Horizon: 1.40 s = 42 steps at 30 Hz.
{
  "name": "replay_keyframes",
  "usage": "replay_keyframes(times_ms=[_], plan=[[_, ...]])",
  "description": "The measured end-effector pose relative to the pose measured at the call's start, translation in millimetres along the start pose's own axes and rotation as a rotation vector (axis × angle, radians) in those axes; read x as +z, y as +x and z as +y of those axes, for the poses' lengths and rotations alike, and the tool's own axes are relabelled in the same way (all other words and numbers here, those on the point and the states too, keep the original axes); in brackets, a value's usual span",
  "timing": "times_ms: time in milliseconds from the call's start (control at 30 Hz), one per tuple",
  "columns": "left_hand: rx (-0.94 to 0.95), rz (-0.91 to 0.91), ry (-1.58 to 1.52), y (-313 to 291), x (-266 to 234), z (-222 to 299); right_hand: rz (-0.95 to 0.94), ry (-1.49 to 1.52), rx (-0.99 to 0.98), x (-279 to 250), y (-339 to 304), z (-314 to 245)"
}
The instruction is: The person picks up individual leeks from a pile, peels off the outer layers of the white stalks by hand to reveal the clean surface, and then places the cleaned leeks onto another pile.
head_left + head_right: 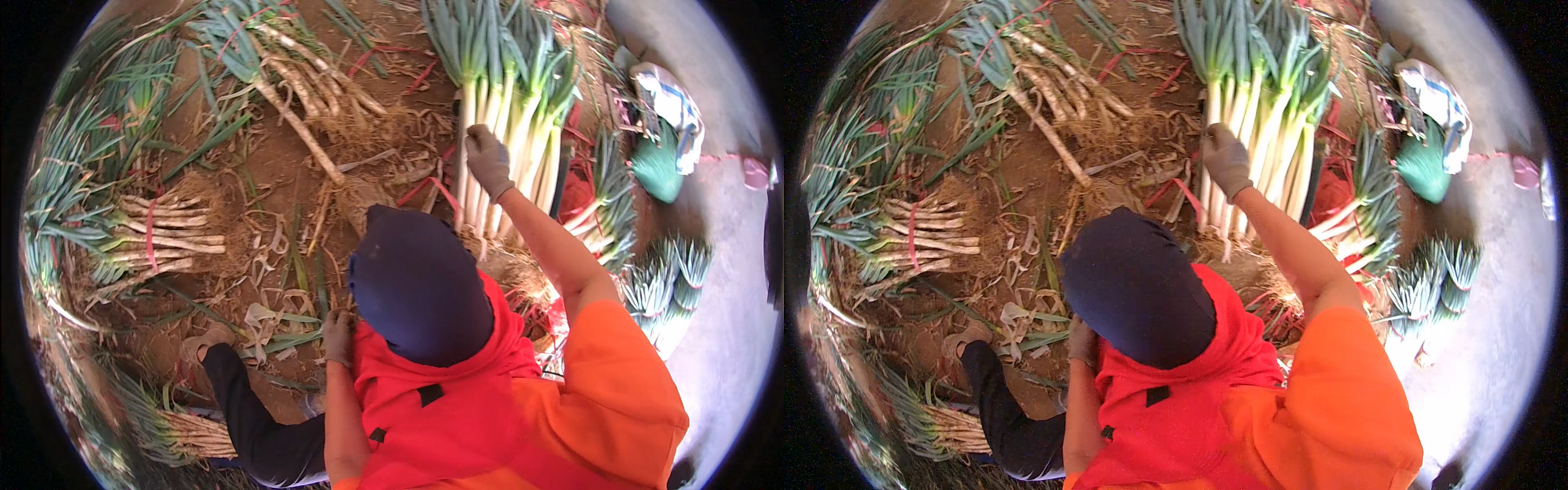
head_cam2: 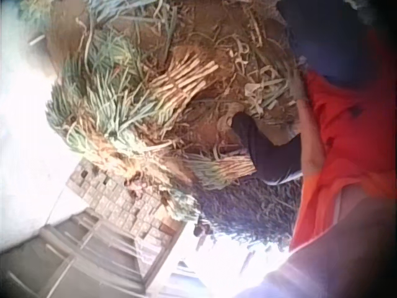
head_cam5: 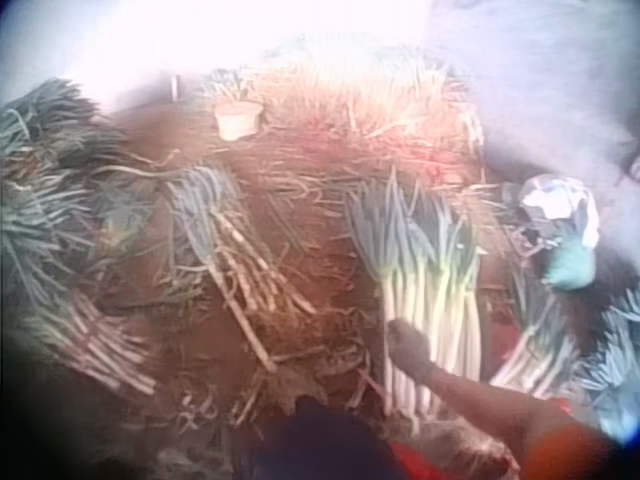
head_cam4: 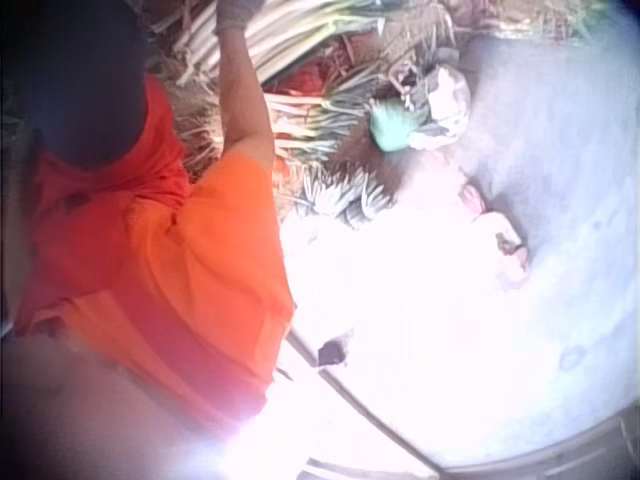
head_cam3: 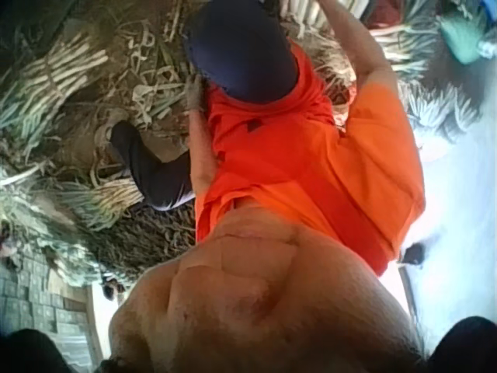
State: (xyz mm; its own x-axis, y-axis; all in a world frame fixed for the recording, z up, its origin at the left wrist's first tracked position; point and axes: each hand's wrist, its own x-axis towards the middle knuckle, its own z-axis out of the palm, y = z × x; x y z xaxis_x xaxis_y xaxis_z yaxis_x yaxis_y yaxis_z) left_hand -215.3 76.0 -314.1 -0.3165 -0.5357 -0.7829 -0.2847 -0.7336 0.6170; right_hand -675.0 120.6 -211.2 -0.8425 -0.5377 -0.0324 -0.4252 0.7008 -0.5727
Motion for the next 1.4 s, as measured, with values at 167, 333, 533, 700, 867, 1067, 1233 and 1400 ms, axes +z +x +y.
replay_keyframes(times_ms=[167,333,533,700,867,1067,1233,1400], plan=[[0.121,-0.011,0.296,12.8,-2.6,-17.1,-0.620,-0.058,-0.453,110.4,0.1,-88.3],[-0.021,0.020,0.152,-2.3,23.3,56.3,-0.655,-0.399,-0.330,222.2,12.1,-91.6],[0.030,0.151,-0.198,23.4,24.3,120.5,-0.761,-0.286,-0.308,199.0,-20.6,-157.5],[0.185,-0.049,-0.256,57.6,47.6,192.6,-1.544,0.108,-0.605,163.0,-55.4,-180.8],[0.195,-0.021,0.139,8.1,37.0,216.4,-1.323,0.222,-0.573,136.5,-30.7,-176.0],[0.212,0.006,-0.073,-143.2,1.6,210.0,-1.323,0.714,-0.185,120.8,-24.8,-216.2],[0.393,0.070,0.164,-191.8,-11.2,160.7,-1.404,1.094,0.111,88.6,-37.8,-293.3],[0.702,0.291,0.515,-194.0,-16.6,148.1,-1.202,0.921,-0.046,49.1,-37.2,-344.2]])
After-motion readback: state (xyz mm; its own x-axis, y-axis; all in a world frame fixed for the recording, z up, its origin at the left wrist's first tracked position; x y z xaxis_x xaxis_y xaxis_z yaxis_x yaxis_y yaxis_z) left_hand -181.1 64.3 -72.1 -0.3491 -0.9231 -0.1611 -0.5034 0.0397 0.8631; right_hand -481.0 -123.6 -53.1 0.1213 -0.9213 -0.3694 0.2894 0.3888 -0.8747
